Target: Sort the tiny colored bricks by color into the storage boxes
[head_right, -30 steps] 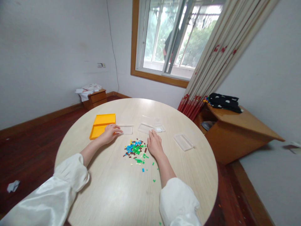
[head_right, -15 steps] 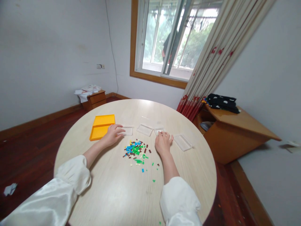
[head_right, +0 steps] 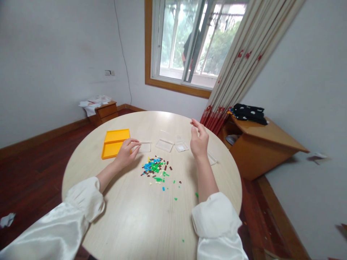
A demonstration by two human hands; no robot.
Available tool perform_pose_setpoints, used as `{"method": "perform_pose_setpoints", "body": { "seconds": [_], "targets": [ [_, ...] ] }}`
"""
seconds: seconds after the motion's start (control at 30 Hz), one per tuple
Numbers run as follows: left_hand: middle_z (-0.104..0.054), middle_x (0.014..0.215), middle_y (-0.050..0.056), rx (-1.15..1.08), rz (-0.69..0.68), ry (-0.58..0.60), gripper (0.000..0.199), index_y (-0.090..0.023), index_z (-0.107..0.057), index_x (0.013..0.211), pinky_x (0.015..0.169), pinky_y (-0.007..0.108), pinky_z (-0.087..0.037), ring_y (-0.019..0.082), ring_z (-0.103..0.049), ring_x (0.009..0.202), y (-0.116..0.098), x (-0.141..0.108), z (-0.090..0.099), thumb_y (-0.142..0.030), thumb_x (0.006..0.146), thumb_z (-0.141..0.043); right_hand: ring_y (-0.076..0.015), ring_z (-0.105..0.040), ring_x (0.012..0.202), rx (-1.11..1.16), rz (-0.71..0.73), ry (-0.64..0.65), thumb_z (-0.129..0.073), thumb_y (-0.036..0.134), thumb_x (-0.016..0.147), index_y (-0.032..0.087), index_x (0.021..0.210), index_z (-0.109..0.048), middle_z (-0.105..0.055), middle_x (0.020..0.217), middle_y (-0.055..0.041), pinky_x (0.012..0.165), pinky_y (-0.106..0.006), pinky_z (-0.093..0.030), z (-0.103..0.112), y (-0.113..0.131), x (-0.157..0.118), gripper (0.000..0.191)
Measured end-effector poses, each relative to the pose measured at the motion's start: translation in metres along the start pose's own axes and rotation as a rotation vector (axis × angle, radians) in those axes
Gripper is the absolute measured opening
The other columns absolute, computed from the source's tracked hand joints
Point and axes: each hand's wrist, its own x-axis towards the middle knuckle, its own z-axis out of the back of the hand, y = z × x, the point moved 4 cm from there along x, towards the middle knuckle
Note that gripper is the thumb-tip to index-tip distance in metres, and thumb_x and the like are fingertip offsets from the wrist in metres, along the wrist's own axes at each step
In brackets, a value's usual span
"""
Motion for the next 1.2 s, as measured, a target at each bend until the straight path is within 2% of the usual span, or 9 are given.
{"method": "perform_pose_setpoints", "body": {
  "seconds": [0.07, 0.2, 0.33, 0.43, 0.53, 0.67, 1.0, 1.1, 1.2],
  "targets": [
    [-0.062, 0.098, 0.01, -0.056, -0.151, 0.068, 0.025, -0.017, -0.063, 0.09, 0.099, 0.041, -0.037, 0.021, -0.054, 0.1, -0.046, -0.017, 0.001, -0.023, 0.089, -0.038, -0.0185, -0.06, 0.096, 0.113, -0.032, -0.032, -0.047, 0.028, 0.081, 0.008, 0.11, -0.06, -0.066, 0.102, -0.0149, 0.09, -0.038, -0.042, 0.012, 0.007, 0.008, 0.038],
    [-0.058, 0.122, 0.01, -0.179, -0.725, 0.457, 0.034, -0.017, -0.055, 0.116, 0.111, 0.044, -0.024, 0.021, -0.047, 0.12, -0.156, -0.09, -0.008, -0.03, 0.09, -0.038, -0.018, -0.062, 0.088, 0.123, -0.102, -0.048, -0.049, 0.027, 0.078, 0.01, 0.103, -0.064, -0.069, 0.09, -0.0109, 0.085, -0.037, -0.044, 0.035, 0.001, 0.003, 0.034],
    [-0.039, 0.144, 0.005, -0.127, -1.015, 0.622, 0.047, -0.016, -0.042, 0.134, 0.113, 0.039, -0.024, 0.018, -0.032, 0.134, -0.203, -0.156, -0.019, -0.029, 0.09, -0.033, -0.0198, -0.063, 0.091, -0.086, -0.13, 0.249, -0.046, 0.032, 0.081, 0.018, 0.097, -0.067, -0.071, 0.089, -0.0072, 0.087, -0.041, -0.045, 0.052, -0.015, -0.035, 0.03],
    [-0.039, 0.144, 0.01, -0.1, -0.94, 0.697, 0.055, -0.009, -0.035, 0.138, 0.112, 0.043, -0.025, 0.02, -0.033, 0.134, -0.202, -0.166, -0.029, -0.038, 0.092, -0.031, -0.0216, -0.059, 0.106, -0.271, -0.126, 0.532, -0.039, 0.037, 0.087, 0.019, 0.107, -0.065, -0.067, 0.11, -0.0105, 0.096, -0.043, -0.042, 0.068, -0.026, -0.089, 0.037],
    [-0.036, 0.144, 0.015, -0.095, -0.767, 0.789, 0.071, -0.007, -0.028, 0.141, 0.113, 0.049, -0.018, 0.025, -0.031, 0.135, -0.188, -0.152, -0.034, -0.056, 0.09, -0.027, -0.0241, -0.039, 0.13, -0.519, -0.083, 0.761, -0.037, 0.044, 0.089, 0.019, 0.134, -0.045, -0.044, 0.141, -0.0117, 0.106, -0.046, -0.033, 0.082, -0.034, -0.15, 0.052],
    [-0.028, 0.147, 0.017, -0.052, -0.594, 0.811, 0.074, -0.007, -0.022, 0.143, 0.113, 0.052, -0.008, 0.028, -0.021, 0.139, -0.163, -0.127, -0.036, -0.059, 0.09, -0.018, -0.0271, -0.019, 0.14, -0.814, -0.055, 0.94, -0.034, 0.052, 0.089, 0.018, 0.144, -0.029, -0.027, 0.15, -0.0104, 0.111, -0.052, -0.02, 0.083, -0.038, -0.202, 0.065],
    [-0.032, 0.146, 0.017, 0.163, -0.445, 0.653, 0.067, -0.01, -0.033, 0.139, 0.111, 0.052, -0.007, 0.03, -0.02, 0.139, -0.109, -0.084, -0.051, -0.056, 0.09, -0.028, -0.0269, -0.02, 0.139, -0.802, 0.015, 0.927, -0.026, 0.049, 0.093, 0.008, 0.143, -0.029, -0.027, 0.149, -0.0147, 0.112, -0.048, -0.018, -0.011, -0.04, -0.172, 0.065],
    [-0.035, 0.145, 0.016, 0.151, -0.482, 0.558, 0.052, -0.013, -0.043, 0.131, 0.111, 0.052, -0.014, 0.03, -0.025, 0.136, -0.105, -0.068, -0.022, -0.046, 0.09, -0.039, -0.0247, -0.026, 0.137, -0.712, 0.086, 0.758, -0.027, 0.038, 0.094, 0.007, 0.14, -0.032, -0.035, 0.145, -0.0162, 0.11, -0.048, -0.021, -0.018, -0.036, -0.163, 0.056],
    [-0.056, 0.123, 0.013, 0.056, -0.47, 0.362, 0.03, -0.016, -0.057, 0.112, 0.108, 0.05, -0.025, 0.024, -0.047, 0.12, -0.107, -0.066, 0.034, -0.03, 0.092, -0.04, -0.0224, -0.039, 0.128, -0.618, 0.178, 0.577, -0.029, 0.03, 0.094, 0.014, 0.13, -0.045, -0.05, 0.133, -0.0142, 0.105, -0.046, -0.026, -0.004, -0.023, -0.164, 0.042]
  ]
}}
